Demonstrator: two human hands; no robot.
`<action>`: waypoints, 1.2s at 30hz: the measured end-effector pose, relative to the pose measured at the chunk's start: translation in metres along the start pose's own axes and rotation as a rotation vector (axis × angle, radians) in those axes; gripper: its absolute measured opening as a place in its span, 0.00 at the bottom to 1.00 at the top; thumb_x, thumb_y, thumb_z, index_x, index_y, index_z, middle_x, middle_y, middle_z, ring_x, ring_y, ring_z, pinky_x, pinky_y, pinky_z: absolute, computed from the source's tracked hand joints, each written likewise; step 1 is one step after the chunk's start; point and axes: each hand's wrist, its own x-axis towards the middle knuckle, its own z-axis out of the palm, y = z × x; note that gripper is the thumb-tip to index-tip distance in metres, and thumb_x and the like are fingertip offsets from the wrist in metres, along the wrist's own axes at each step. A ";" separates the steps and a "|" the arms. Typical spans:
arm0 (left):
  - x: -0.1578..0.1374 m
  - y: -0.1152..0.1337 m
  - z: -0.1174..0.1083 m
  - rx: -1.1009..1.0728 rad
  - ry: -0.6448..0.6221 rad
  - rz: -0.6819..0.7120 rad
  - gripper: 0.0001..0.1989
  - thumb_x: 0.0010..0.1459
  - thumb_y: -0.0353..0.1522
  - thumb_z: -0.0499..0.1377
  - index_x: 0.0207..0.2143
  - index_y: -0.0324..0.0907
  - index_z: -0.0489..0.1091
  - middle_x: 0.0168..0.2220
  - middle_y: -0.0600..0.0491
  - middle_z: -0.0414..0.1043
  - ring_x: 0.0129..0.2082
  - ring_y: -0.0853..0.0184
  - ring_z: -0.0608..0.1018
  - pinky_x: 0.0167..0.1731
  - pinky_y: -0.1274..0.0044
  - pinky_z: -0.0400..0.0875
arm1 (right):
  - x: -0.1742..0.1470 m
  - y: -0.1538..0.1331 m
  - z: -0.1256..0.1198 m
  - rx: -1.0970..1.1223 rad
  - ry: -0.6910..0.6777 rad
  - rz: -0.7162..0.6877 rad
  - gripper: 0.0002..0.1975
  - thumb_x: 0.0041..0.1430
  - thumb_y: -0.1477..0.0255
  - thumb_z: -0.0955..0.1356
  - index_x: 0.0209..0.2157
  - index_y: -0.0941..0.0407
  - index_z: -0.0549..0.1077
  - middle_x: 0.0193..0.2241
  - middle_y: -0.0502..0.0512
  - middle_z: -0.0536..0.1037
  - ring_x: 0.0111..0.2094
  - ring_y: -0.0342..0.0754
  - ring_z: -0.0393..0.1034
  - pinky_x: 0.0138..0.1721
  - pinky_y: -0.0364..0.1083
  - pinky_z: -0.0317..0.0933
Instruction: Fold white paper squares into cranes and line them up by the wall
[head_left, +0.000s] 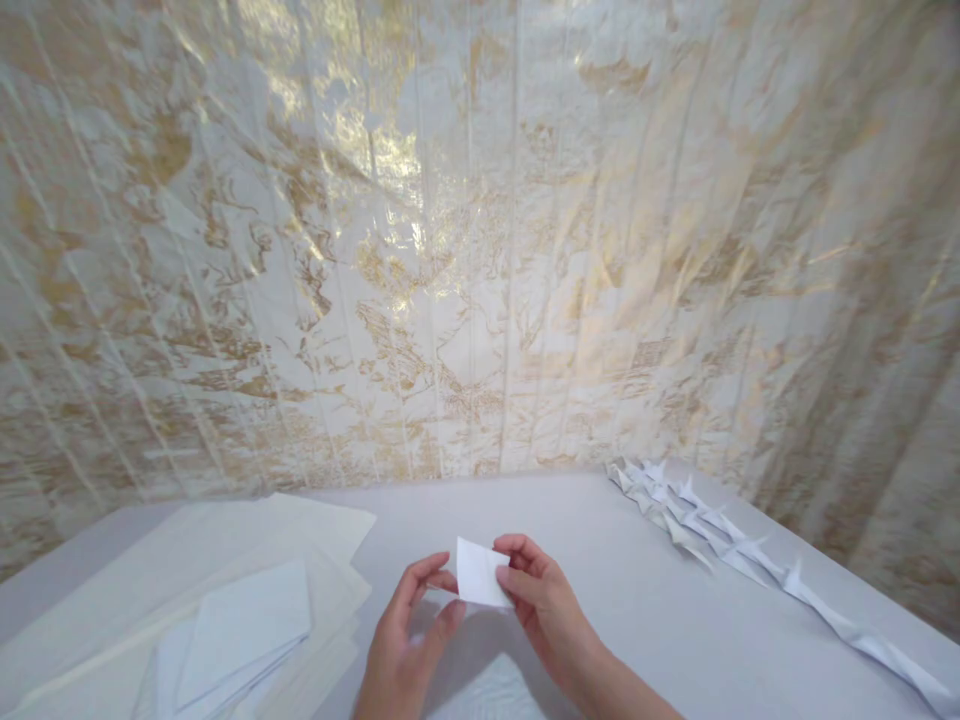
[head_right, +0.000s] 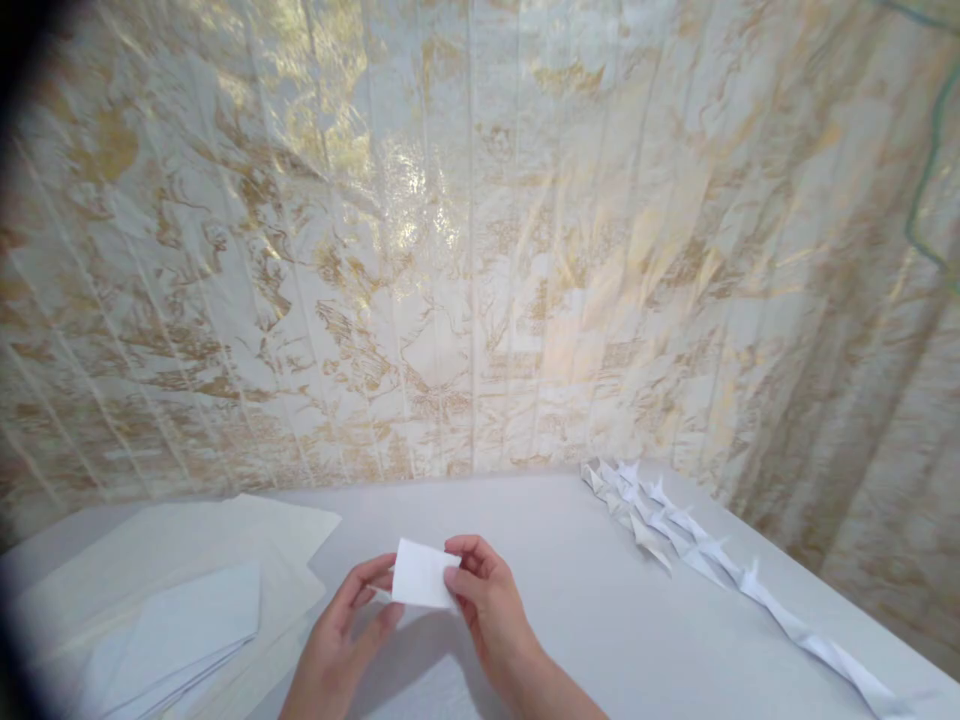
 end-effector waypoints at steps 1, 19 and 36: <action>0.000 0.001 -0.002 -0.001 0.014 0.013 0.27 0.49 0.47 0.64 0.49 0.44 0.69 0.42 0.51 0.77 0.48 0.55 0.76 0.52 0.68 0.64 | -0.001 0.007 0.000 0.005 -0.004 0.003 0.19 0.38 0.70 0.78 0.34 0.56 0.72 0.28 0.48 0.72 0.28 0.44 0.66 0.29 0.41 0.56; -0.001 0.005 -0.004 -0.440 0.029 -0.401 0.24 0.41 0.41 0.71 0.40 0.38 0.75 0.26 0.52 0.80 0.31 0.55 0.82 0.26 0.74 0.74 | -0.011 0.019 -0.004 -0.300 -0.186 -0.089 0.19 0.51 0.58 0.74 0.42 0.52 0.76 0.32 0.51 0.73 0.33 0.47 0.65 0.36 0.45 0.57; -0.008 0.023 0.008 -0.490 -0.005 -0.425 0.25 0.43 0.43 0.70 0.42 0.45 0.68 0.33 0.55 0.78 0.32 0.59 0.80 0.29 0.73 0.71 | -0.019 0.010 0.000 -0.869 -0.226 -0.538 0.05 0.60 0.70 0.69 0.38 0.52 0.76 0.31 0.51 0.72 0.37 0.49 0.67 0.41 0.45 0.60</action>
